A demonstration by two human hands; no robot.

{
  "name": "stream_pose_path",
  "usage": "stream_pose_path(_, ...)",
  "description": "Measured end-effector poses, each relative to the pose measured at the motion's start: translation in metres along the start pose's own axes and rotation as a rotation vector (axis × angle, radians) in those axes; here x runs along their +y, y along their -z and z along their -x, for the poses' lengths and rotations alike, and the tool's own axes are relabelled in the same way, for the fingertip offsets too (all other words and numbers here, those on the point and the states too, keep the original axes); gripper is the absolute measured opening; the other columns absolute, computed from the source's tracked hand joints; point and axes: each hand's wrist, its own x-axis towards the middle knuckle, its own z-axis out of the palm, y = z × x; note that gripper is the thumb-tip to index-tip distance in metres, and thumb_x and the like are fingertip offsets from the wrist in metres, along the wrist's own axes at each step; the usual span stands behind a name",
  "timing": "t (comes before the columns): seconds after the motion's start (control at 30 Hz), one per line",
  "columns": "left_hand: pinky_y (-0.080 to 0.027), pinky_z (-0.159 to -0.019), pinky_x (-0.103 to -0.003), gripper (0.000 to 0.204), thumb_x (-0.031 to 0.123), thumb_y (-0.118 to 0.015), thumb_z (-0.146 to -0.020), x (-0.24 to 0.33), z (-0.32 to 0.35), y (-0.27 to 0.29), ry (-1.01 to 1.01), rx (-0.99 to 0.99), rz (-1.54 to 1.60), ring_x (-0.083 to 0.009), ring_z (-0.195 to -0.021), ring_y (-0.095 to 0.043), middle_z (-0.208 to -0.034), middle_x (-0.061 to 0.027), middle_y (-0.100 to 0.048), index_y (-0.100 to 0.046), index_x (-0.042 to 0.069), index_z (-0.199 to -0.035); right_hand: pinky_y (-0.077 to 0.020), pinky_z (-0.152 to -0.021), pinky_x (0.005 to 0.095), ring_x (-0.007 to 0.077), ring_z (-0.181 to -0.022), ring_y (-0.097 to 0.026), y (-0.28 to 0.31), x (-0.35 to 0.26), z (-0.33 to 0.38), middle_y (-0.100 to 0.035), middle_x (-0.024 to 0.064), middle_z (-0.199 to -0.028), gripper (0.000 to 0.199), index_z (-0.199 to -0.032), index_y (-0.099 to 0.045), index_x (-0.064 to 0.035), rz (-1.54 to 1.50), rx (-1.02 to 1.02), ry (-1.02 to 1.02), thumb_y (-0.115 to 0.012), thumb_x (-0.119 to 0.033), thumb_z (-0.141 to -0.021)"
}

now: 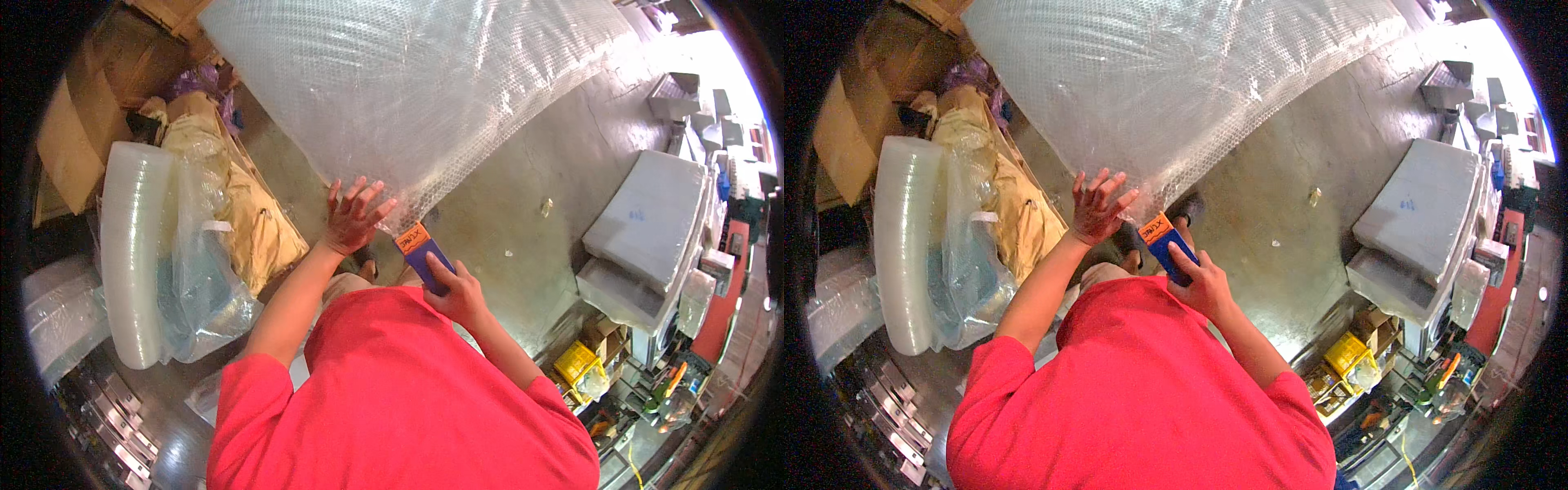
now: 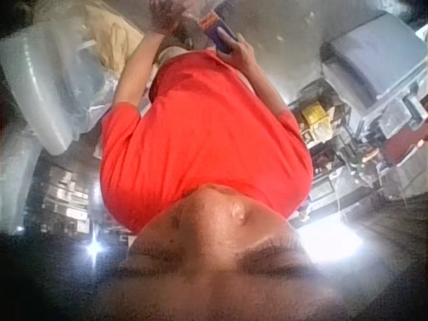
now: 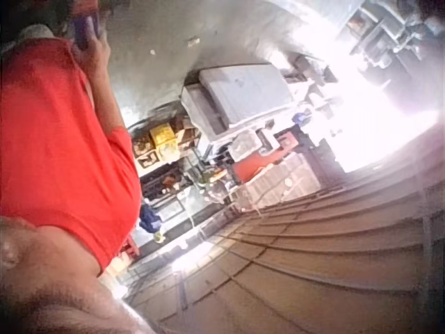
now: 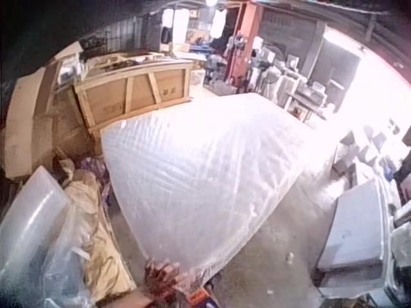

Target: The person wraps a large rectangular object with bubble wrap and secures it with packing tape. They repeatedly fold the wrap over the object and apply tape to seal the edges, completing the wrapping process.

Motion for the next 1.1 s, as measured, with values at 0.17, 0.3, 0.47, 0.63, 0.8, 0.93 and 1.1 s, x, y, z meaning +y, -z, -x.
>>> stream_pose_path(0.17, -0.021, -0.113, -0.056, 0.052, 0.021, -0.068, -0.08, 0.003, 0.006, -0.012, 0.023, 0.071, -0.002, -0.0252, -0.134, -0.042, -0.14, 0.0006, -0.05, -0.055, 0.034, -0.129, -0.0556, -0.069, 0.047, 0.0398, -0.075, -0.064, -0.035, 0.029, -0.024, -0.057, 0.0182, -0.089, 0.074, -0.142, -0.053, -0.0292, 0.029, -0.068, -0.037, -0.076, -0.023, -0.072)
stream_pose_path(0.3, -0.021, -0.113, -0.055, 0.053, 0.021, -0.07, -0.081, 0.008, -0.013, 0.007, 0.032, 0.147, 0.003, -0.025, -0.136, -0.04, -0.142, 0.0006, -0.047, -0.051, 0.031, -0.13, -0.0564, -0.08, 0.0447, 0.0414, -0.092, -0.067, -0.067, 0.048, -0.043, -0.06, 0.0233, -0.115, 0.077, -0.142, -0.053, -0.0313, -0.09, -0.031, 0.042, -0.078, -0.021, -0.07)
stream_pose_path(0.47, -0.024, -0.114, -0.052, 0.067, 0.011, -0.07, -0.08, 0.011, 0.006, 0.029, 0.39, -0.07, 0.431, -0.0313, -0.142, -0.032, -0.153, -0.0034, -0.035, -0.045, 0.021, -0.141, -0.0557, -0.084, 0.044, 0.0439, -0.1, -0.065, -0.084, 0.058, -0.05, -0.056, 0.0274, -0.126, 0.078, -0.143, -0.052, -0.0303, -0.13, -0.029, 0.041, -0.079, -0.022, -0.07)
stream_pose_path(0.63, -0.033, -0.11, -0.042, 0.07, 0.007, -0.069, -0.082, 0.031, 0.065, -0.033, 1.006, -0.065, 0.915, -0.0298, -0.141, -0.035, -0.153, -0.0074, -0.038, -0.041, 0.009, -0.146, -0.0542, -0.07, 0.0447, 0.0398, -0.08, -0.064, -0.09, 0.049, -0.05, -0.057, 0.0207, -0.094, 0.075, -0.141, -0.055, -0.0254, -0.113, 0.097, 0.109, -0.079, -0.021, -0.07)
stream_pose_path(0.8, -0.05, -0.071, -0.035, 0.027, 0.023, -0.065, -0.089, 0.037, 0.069, -0.115, 1.471, -0.029, 1.515, -0.0176, -0.083, -0.061, -0.096, -0.0015, -0.068, -0.068, 0.006, -0.109, -0.054, -0.068, 0.0446, 0.0393, -0.076, -0.064, -0.078, 0.044, -0.044, -0.058, 0.0197, -0.091, 0.072, -0.14, -0.055, -0.0265, -0.054, 0.125, 0.117, -0.078, -0.021, -0.072)
stream_pose_path(0.93, -0.047, -0.061, -0.029, 0.026, 0.033, -0.058, -0.095, 0.039, 0.05, -0.096, 1.635, -0.104, 1.342, -0.0105, -0.074, -0.059, -0.091, 0.002, -0.066, -0.066, 0.012, -0.108, -0.0543, -0.069, 0.045, 0.0393, -0.078, -0.065, -0.066, 0.04, -0.036, -0.058, 0.0197, -0.093, 0.072, -0.14, -0.055, -0.0267, -0.066, 0.056, 0.073, -0.077, -0.021, -0.072)
stream_pose_path(1.1, -0.045, -0.064, -0.028, 0.031, 0.04, -0.057, -0.095, 0.047, 0.033, -0.067, 1.633, -0.117, 1.41, -0.009, -0.075, -0.057, -0.094, 0.0031, -0.065, -0.062, 0.015, -0.112, -0.0566, -0.08, 0.0427, 0.0405, -0.095, -0.067, -0.074, 0.043, -0.029, -0.06, 0.0241, -0.118, 0.073, -0.14, -0.055, -0.0279, -0.082, 0.083, 0.094, -0.078, -0.02, -0.072)
